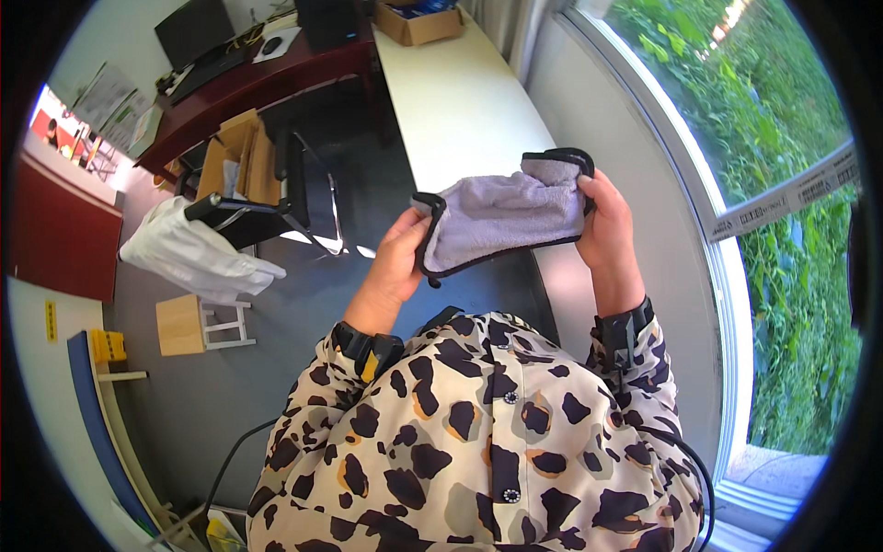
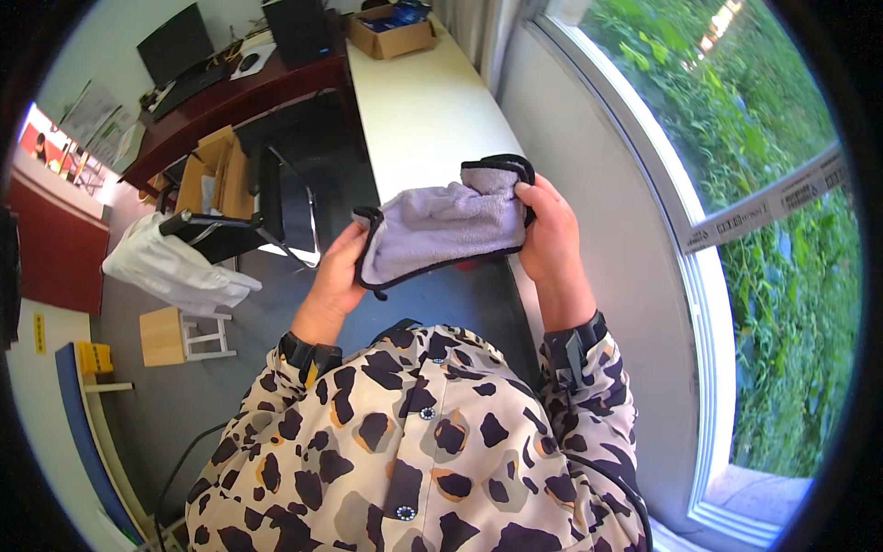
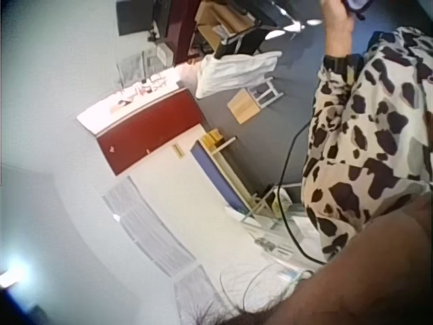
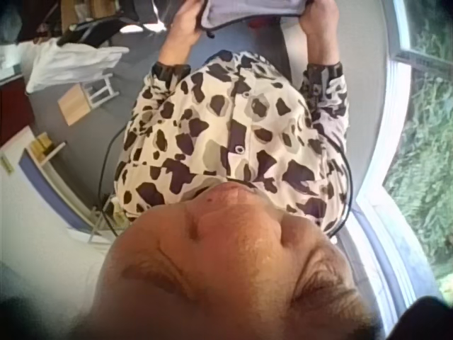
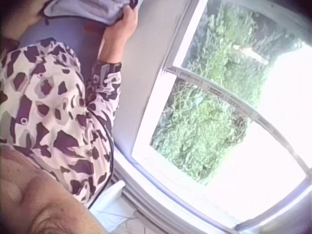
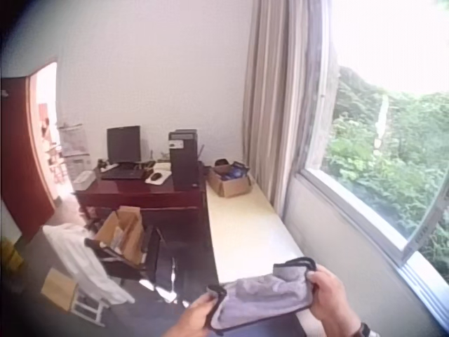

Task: Wiping down various surfaces and equipment including a desk, a computer tower, and a tablet using a cloth.

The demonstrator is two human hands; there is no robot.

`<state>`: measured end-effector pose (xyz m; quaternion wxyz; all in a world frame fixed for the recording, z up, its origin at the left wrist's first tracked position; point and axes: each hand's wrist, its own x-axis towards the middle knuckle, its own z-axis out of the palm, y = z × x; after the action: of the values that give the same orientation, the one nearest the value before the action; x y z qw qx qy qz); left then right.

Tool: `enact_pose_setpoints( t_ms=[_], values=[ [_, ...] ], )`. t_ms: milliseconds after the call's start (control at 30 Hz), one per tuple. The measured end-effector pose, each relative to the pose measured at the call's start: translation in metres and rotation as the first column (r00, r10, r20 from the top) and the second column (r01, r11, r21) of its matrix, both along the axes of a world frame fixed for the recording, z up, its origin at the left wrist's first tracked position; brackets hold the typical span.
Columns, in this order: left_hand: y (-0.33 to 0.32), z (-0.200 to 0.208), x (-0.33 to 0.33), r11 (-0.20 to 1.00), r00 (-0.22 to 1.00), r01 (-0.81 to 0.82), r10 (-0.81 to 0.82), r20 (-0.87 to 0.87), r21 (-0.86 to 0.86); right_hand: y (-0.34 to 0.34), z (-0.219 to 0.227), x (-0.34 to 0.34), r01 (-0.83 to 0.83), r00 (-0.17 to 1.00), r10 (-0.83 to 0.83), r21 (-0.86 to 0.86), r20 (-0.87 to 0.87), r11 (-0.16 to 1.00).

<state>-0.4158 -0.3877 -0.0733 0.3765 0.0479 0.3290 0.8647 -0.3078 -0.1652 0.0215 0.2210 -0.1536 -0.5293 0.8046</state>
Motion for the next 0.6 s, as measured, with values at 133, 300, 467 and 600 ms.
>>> enact_pose_setpoints(
  t_ms=[133, 300, 467, 600],
  values=[
    [0.010, -0.027, 0.008, 0.904, 0.946, 0.271, -0.313, -0.081, -0.332, 0.011, 0.012, 0.012, -0.102, 0.994, 0.102, -0.006, 0.039, 0.995],
    [0.028, 0.002, 0.008, 0.914, 0.848, 0.102, -0.285, -0.446, -0.392, 0.001, 0.013, 0.009, -0.320, 0.947, 0.315, 0.090, 0.071, 0.943],
    [0.037, 0.043, 0.005, 0.971, 0.816, 0.132, -0.222, -0.534, -0.201, -0.009, 0.013, 0.001, -0.459, 0.888, 0.458, 0.059, 0.029, 0.887],
    [0.022, 0.058, 0.000, 0.966, 0.903, 0.056, -0.156, -0.399, -0.252, 0.000, 0.017, -0.006, -0.404, 0.913, 0.390, 0.137, 0.116, 0.904]
  ],
)
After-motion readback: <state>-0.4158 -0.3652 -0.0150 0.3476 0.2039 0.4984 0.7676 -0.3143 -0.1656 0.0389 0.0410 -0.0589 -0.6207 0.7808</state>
